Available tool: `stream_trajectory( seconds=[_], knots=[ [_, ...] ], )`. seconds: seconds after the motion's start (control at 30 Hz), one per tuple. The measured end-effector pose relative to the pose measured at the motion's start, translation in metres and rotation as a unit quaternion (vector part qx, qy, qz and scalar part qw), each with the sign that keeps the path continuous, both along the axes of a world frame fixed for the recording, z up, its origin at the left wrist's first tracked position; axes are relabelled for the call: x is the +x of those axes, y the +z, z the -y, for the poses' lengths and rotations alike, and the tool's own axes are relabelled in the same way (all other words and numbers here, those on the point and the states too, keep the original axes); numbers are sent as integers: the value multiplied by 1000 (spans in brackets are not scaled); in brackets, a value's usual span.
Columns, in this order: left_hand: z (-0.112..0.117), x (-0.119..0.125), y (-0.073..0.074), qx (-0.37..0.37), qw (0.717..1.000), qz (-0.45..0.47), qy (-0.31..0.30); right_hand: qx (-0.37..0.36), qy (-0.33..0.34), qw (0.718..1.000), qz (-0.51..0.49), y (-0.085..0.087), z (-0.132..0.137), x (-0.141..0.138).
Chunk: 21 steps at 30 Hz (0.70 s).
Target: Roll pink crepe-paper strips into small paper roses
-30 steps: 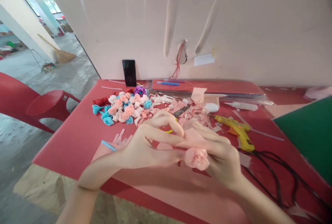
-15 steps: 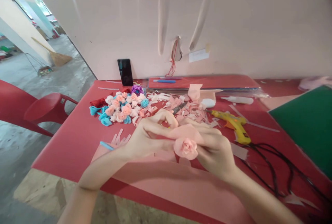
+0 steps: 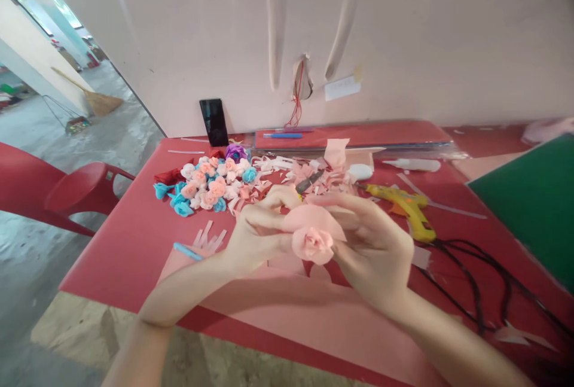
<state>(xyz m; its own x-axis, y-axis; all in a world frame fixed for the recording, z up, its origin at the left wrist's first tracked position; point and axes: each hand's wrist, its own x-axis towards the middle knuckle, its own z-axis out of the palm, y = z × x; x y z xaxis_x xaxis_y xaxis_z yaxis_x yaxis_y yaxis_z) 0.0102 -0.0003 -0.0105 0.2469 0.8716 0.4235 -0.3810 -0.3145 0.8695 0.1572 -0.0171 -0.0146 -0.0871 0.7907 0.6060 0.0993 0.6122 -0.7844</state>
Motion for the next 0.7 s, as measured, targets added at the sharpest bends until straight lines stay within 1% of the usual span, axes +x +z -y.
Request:
stream_trajectory(
  seconds=[0.13,0.27,0.37,0.47,0.57,0.7],
  knots=[
    [-1,2,0,-2,1000,13,1,42,-22,998,29,5,0,-2],
    [1,3,0,-9,1000,27,0,81,-53,993,60,5,0,-2],
    [2,3,-3,-17,999,42,-7,122,-49,987,87,5,-2,-2],
    [3,4,-5,-20,999,46,-7,148,-39,983,106,7,-3,-1],
    [3,5,-6,-2,999,47,-2,160,-37,981,102,8,-2,-1],
    [4,4,-5,44,999,26,14,155,-26,982,104,7,-2,0]
  ],
)
